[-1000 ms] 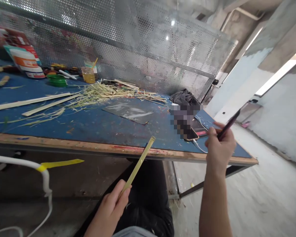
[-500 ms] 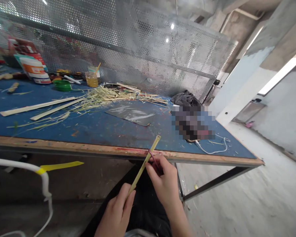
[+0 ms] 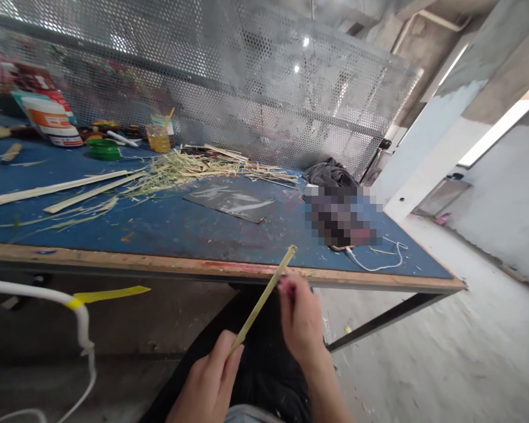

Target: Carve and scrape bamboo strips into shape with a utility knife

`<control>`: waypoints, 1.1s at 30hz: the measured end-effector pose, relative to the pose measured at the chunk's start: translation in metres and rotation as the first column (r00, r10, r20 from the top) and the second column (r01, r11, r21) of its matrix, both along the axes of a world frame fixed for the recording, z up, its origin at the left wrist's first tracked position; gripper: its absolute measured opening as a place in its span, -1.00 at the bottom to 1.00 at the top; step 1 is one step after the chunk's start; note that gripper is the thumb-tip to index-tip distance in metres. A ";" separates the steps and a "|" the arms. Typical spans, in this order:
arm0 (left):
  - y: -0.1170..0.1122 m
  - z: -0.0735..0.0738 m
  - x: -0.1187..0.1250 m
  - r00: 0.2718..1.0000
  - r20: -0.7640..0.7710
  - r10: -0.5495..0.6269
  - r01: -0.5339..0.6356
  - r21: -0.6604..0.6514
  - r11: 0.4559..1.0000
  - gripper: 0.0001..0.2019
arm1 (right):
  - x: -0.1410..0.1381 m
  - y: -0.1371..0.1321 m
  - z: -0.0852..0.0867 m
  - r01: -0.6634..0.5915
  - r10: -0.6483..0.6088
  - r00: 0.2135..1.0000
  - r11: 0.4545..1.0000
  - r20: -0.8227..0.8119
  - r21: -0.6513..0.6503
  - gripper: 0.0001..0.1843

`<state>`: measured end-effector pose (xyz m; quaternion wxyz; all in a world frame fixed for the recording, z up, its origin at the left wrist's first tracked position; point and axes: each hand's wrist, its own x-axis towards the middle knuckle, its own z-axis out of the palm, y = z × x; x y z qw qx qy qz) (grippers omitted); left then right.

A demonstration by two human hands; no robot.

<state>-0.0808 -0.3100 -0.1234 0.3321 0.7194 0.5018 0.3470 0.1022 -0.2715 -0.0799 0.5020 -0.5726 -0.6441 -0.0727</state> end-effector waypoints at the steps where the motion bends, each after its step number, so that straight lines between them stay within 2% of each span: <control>1: -0.001 -0.003 -0.001 0.999 0.021 0.029 -0.028 -0.047 0.998 -0.77 | 0.009 0.000 0.001 0.086 -0.084 0.995 0.995 -0.045 0.042 -0.87; 3: -0.003 -0.011 -0.003 0.988 0.090 0.123 -0.105 -0.182 0.978 -0.72 | 0.031 0.000 0.006 0.276 -0.257 0.954 0.953 -0.153 0.123 -0.85; 5: -0.004 -0.015 -0.004 0.957 0.190 0.220 -0.139 -0.366 0.920 -0.59 | 0.054 -0.003 0.014 0.446 -0.389 0.877 0.876 -0.281 0.182 -0.80; 7: -0.004 -0.013 -0.004 0.921 0.300 0.250 -0.045 -0.554 0.831 -0.46 | 0.070 -0.006 0.021 0.577 -0.465 0.782 0.792 -0.416 0.199 -0.75; 8: -0.004 -0.010 -0.002 0.902 0.355 0.246 0.031 -0.621 0.784 -0.41 | 0.074 -0.008 0.022 0.612 -0.481 0.743 0.770 -0.466 0.181 -0.70; 9: -0.004 -0.006 -0.001 0.884 0.402 0.239 0.101 -0.663 0.742 -0.37 | 0.076 -0.010 0.023 0.622 -0.487 0.718 0.769 -0.497 0.145 -0.65; 10: -0.004 -0.002 0.001 0.869 0.437 0.232 0.157 -0.689 0.708 -0.34 | 0.074 -0.012 0.021 0.597 -0.477 0.715 0.797 -0.511 0.093 -0.64; 11: -0.004 0.001 0.002 0.858 0.458 0.232 0.192 -0.706 0.682 -0.32 | 0.070 -0.013 0.018 0.520 -0.437 0.744 0.854 -0.505 0.028 -0.67; 13: -0.005 0.005 0.005 0.850 0.463 0.251 0.205 -0.730 0.652 -0.28 | 0.054 -0.015 0.008 0.285 -0.292 0.818 0.954 -0.494 -0.092 -0.75; 14: -0.006 0.005 0.006 0.849 0.460 0.260 0.205 -0.740 0.640 -0.26 | 0.044 -0.015 0.003 0.150 -0.195 0.849 0.980 -0.491 -0.130 -0.77; 15: -0.006 0.005 0.006 0.849 0.458 0.263 0.209 -0.749 0.629 -0.24 | 0.033 -0.014 -0.002 0.013 -0.088 0.870 0.988 -0.486 -0.155 -0.78; 17: -0.007 0.003 0.006 0.856 0.460 0.237 0.234 -0.752 0.616 -0.24 | 0.013 -0.013 -0.008 -0.209 0.107 0.881 0.962 -0.461 -0.177 -0.82; 19: -0.007 0.002 0.006 0.861 0.472 0.189 0.275 -0.744 0.609 -0.26 | 0.000 -0.011 -0.008 -0.332 0.230 0.873 0.926 -0.429 -0.179 -0.85; 21: -0.008 0.002 0.005 0.860 0.485 0.159 0.304 -0.737 0.603 -0.29 | -0.006 -0.009 -0.006 -0.358 0.267 0.878 0.917 -0.396 -0.175 -0.92; 24: -0.008 0.002 0.007 0.854 0.499 0.148 0.321 -0.729 0.605 -0.31 | -0.006 -0.008 -0.002 -0.358 0.276 0.890 0.915 -0.362 -0.184 -0.85; 27: -0.006 0.002 0.009 0.851 0.504 0.146 0.298 -0.693 0.656 -0.35 | -0.003 -0.009 -0.002 -0.369 0.280 0.893 0.905 -0.353 -0.214 -0.85; 30: -0.001 0.008 0.010 0.841 0.509 0.186 0.237 -0.653 0.719 -0.41 | 0.010 -0.013 -0.004 -0.315 0.212 0.897 0.922 -0.389 -0.224 -0.82; 33: 0.006 0.019 0.008 0.792 0.564 0.234 0.223 -0.624 0.749 -0.46 | 0.039 -0.019 -0.010 -0.212 0.075 0.873 0.948 -0.481 -0.236 -0.77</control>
